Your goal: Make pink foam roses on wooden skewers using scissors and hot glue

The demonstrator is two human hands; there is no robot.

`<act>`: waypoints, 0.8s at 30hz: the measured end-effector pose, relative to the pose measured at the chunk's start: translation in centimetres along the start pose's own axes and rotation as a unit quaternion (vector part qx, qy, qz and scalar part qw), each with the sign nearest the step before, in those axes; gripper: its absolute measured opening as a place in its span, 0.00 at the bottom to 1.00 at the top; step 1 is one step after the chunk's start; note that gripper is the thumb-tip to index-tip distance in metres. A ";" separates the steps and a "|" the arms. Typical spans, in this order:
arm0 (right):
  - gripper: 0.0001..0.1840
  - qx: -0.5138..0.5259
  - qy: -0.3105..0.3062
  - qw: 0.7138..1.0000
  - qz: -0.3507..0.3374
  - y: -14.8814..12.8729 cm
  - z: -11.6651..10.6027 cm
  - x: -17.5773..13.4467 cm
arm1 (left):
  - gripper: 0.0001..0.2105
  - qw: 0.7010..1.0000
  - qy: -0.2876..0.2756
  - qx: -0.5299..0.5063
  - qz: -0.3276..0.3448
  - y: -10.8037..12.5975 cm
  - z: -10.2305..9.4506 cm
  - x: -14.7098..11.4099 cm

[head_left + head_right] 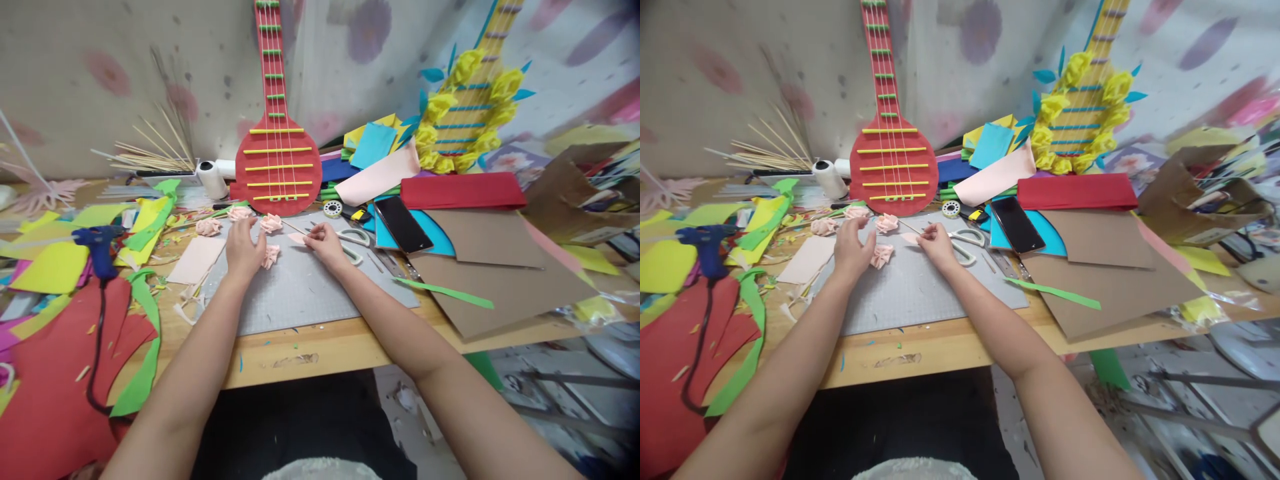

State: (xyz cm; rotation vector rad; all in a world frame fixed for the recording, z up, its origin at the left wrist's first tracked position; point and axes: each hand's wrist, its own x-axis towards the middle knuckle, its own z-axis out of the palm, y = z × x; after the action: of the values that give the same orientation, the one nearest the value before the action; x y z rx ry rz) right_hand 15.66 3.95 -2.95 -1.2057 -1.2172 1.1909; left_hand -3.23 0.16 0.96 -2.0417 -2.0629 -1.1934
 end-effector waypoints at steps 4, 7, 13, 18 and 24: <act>0.18 -0.011 0.005 1.000 -0.011 0.1 0.1 -0.1 | 0.11 0.997 -0.040 -0.053 -0.044 -1.5 -0.1 0.3; 0.18 -0.011 0.003 1.000 -0.011 0.0 0.0 -0.3 | 0.11 0.987 -0.033 -0.071 -0.138 -2.7 -0.2 1.8; 0.18 0.004 0.001 1.000 0.000 -0.3 -0.1 -0.5 | 0.11 0.978 -0.184 0.028 -0.098 -2.9 0.1 5.4; 0.19 0.024 -0.009 1.000 0.000 0.1 -0.3 -0.4 | 0.06 0.957 -0.264 0.092 -0.074 -2.1 0.2 5.9; 0.19 0.047 -0.020 0.999 0.011 -0.1 -0.3 -0.4 | 0.09 0.934 -0.264 0.185 -0.152 -5.8 -5.9 7.4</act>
State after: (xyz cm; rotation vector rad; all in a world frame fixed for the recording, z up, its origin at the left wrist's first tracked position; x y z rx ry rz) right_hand 15.95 3.52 -2.84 -1.1330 -1.1673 1.2801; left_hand -12.22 4.27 5.98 -2.0561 -2.6505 -0.2113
